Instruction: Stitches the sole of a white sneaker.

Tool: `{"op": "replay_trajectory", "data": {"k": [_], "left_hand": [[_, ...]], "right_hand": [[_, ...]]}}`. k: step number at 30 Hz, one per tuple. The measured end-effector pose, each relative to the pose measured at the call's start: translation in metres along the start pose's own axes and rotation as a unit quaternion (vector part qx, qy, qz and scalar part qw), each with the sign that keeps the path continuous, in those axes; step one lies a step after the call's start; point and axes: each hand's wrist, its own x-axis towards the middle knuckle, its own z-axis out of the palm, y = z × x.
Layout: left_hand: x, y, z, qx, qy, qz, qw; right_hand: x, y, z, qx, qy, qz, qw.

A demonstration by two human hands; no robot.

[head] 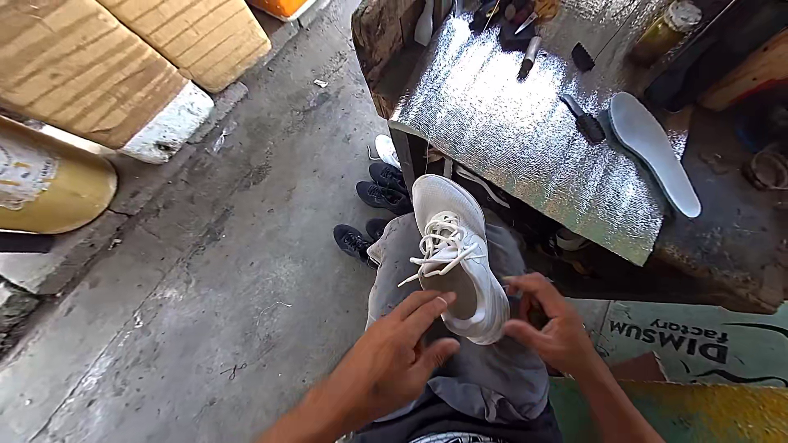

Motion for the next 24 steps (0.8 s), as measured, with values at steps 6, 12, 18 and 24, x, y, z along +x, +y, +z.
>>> {"op": "replay_trajectory", "data": {"k": [6,12,18,24], "left_hand": [[0.035,-0.005,0.007,-0.329,-0.221,-0.199,0.896],[0.037,-0.013,0.015,-0.487,-0.203,-0.196,0.827],[0.039,-0.016,0.019,-0.482,-0.187,-0.220,0.827],[0.038,-0.016,0.022,-0.496,-0.169,-0.222,0.823]], "right_hand": [[-0.016,0.025,0.013,0.117,0.132,0.022,0.984],[-0.031,-0.004,-0.008,-0.101,0.027,0.020,0.994],[-0.031,0.011,-0.001,-0.089,0.006,0.007,0.996],[-0.028,0.015,-0.007,-0.064,-0.028,0.018,0.997]]}}
